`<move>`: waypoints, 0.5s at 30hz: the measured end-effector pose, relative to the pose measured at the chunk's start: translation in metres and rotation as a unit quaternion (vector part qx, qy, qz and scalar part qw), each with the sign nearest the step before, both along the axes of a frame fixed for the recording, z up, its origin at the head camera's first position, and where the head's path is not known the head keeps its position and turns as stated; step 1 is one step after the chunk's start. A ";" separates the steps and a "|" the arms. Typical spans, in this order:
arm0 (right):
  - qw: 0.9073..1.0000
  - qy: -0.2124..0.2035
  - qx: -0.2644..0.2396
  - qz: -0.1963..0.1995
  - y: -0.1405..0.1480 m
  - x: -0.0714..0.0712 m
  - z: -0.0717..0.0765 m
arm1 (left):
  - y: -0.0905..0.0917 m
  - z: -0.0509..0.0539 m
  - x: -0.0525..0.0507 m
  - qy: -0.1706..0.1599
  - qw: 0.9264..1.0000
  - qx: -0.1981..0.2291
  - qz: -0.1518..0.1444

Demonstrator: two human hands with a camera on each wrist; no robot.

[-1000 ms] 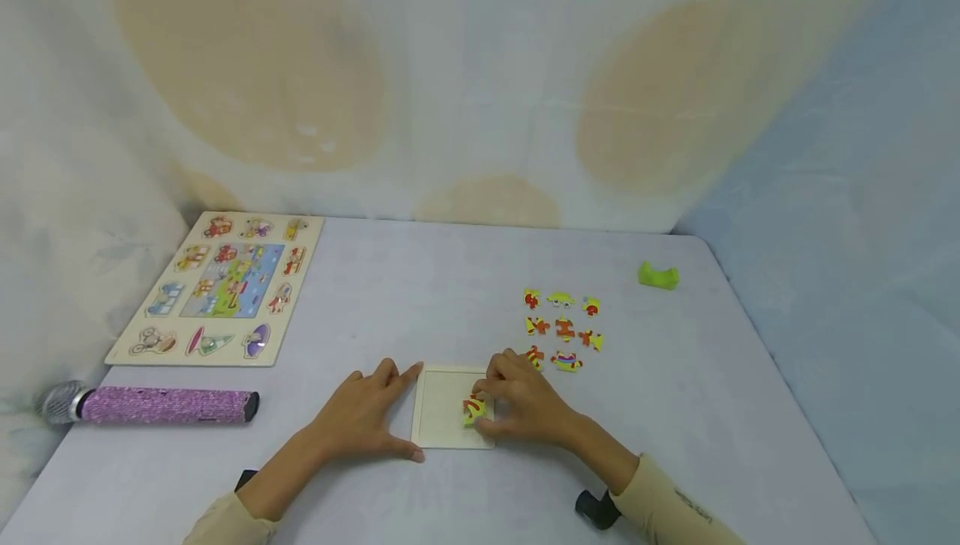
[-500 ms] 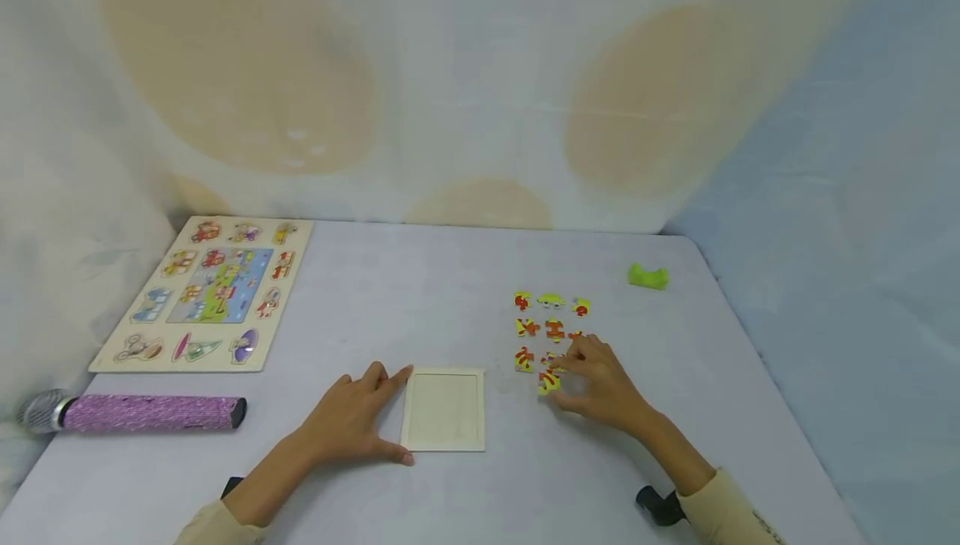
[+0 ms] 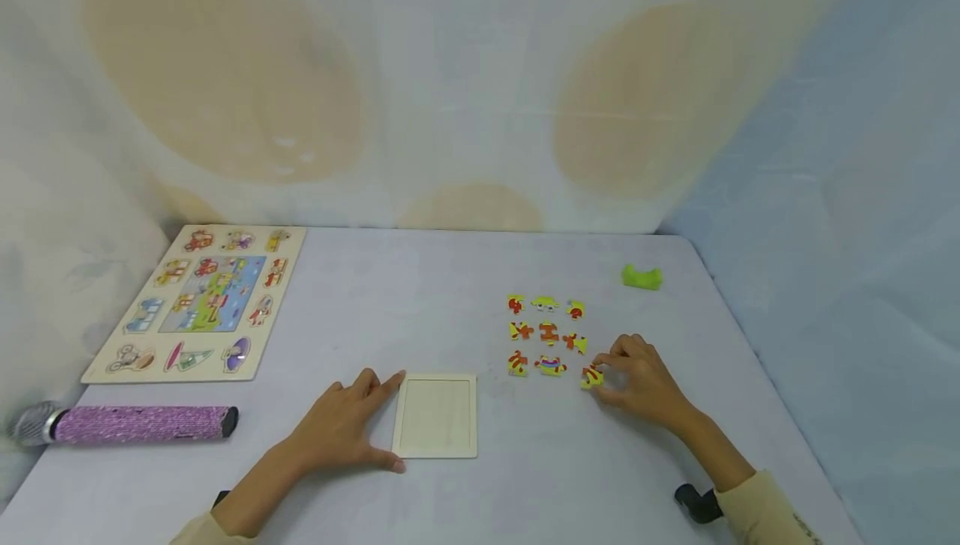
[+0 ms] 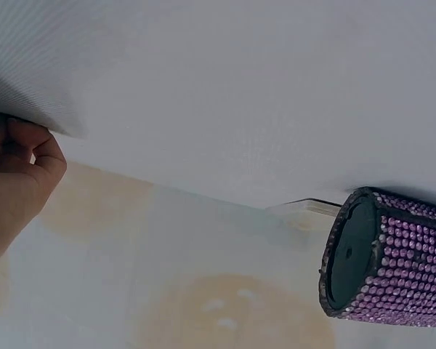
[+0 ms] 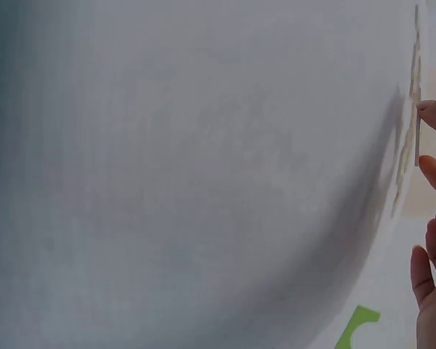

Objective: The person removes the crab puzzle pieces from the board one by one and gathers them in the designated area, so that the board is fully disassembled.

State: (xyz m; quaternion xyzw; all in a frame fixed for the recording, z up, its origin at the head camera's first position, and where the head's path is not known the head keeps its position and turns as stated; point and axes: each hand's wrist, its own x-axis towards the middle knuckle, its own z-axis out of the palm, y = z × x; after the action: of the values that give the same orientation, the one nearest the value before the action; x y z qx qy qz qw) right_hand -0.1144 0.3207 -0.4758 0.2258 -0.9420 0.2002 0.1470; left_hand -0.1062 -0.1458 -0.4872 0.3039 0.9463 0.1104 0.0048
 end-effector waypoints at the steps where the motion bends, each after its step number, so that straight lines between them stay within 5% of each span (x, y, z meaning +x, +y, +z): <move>1: 1.000 -0.004 0.002 -0.001 0.001 -0.001 0.000 | 0.000 0.000 0.000 0.000 1.000 -0.001 -0.001; 9: 1.000 -0.029 0.007 -0.006 0.001 -0.004 0.004 | -0.002 0.003 0.000 0.008 1.000 0.012 -0.013; 15: 0.999 -0.031 -0.014 -0.010 -0.020 -0.011 0.027 | -0.001 0.020 -0.013 -0.053 0.998 0.036 0.001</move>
State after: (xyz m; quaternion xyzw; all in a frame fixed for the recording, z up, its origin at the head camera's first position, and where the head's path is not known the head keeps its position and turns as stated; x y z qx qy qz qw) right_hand -0.1258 0.3009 -0.4486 0.2078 -0.9456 0.2183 0.1227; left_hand -0.1192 -0.1467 -0.4675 0.2968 0.9402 0.1609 0.0443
